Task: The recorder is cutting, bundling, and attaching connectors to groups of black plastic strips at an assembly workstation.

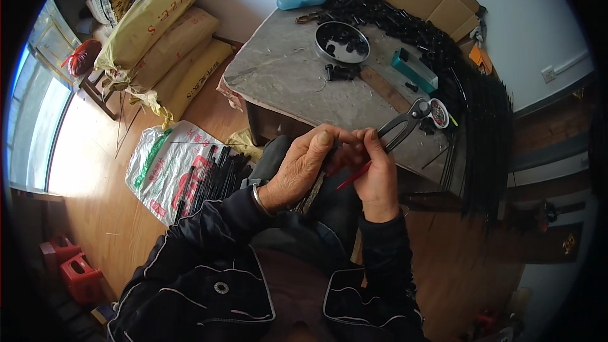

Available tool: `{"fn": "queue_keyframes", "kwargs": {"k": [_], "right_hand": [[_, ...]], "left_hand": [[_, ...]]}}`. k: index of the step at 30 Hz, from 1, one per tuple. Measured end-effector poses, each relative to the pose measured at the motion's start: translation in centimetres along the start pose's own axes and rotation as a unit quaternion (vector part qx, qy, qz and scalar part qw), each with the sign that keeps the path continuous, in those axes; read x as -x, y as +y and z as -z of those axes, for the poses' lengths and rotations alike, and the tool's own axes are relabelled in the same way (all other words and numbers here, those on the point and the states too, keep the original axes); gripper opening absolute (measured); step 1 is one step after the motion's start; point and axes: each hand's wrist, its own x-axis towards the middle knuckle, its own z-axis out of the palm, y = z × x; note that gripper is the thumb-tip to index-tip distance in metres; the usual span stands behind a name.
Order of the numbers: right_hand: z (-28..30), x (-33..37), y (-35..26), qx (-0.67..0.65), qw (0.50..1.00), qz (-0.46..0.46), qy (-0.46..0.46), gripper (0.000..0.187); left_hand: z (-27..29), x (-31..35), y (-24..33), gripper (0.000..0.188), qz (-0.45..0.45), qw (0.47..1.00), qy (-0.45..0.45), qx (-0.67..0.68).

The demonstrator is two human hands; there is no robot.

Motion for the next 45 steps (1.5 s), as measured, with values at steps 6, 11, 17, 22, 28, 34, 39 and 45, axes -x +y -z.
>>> {"fn": "queue_keyframes", "kwargs": {"k": [6, 11, 17, 22, 28, 34, 39, 45], "right_hand": [[2.2, 0.0, 1.9, -0.056, 0.993, 0.031, -0.103, 0.031], [1.4, 0.7, 2.2, -0.038, 0.995, 0.035, -0.091, 0.03], [-0.5, 1.2, 3.0, 0.076, 0.996, 0.049, 0.013, 0.026], [-1.5, 1.5, 3.1, 0.12, 0.99, 0.07, 0.025, 0.022], [-2.3, 1.5, 3.5, 0.136, 0.987, 0.088, 0.024, 0.022], [-2.5, 1.4, 3.6, 0.133, 0.987, 0.085, 0.032, 0.021], [-3.0, 1.4, 3.6, 0.103, 0.99, 0.085, 0.047, 0.021], [-2.8, 1.6, 3.5, 0.115, 0.987, 0.099, 0.044, 0.021]], "left_hand": [[-0.5, 1.0, -0.7, 0.055, 0.034, 0.998, 0.023, 0.043], [-0.6, 0.9, -1.7, 0.049, -0.007, 0.998, 0.058, -0.012], [0.0, 1.0, -1.6, 0.046, -0.03, 0.997, 0.065, -0.042], [0.4, 1.3, -1.0, 0.046, 0.0, 0.999, 0.036, 0.035], [0.8, 1.2, -1.3, 0.042, -0.054, 0.996, 0.063, 0.017], [1.2, 1.3, -1.3, 0.043, -0.064, 0.995, 0.046, -0.06], [1.2, 1.3, -1.8, 0.042, -0.048, 0.998, 0.044, -0.022], [1.1, 1.4, -1.9, 0.043, -0.037, 0.999, 0.037, -0.011]]}}
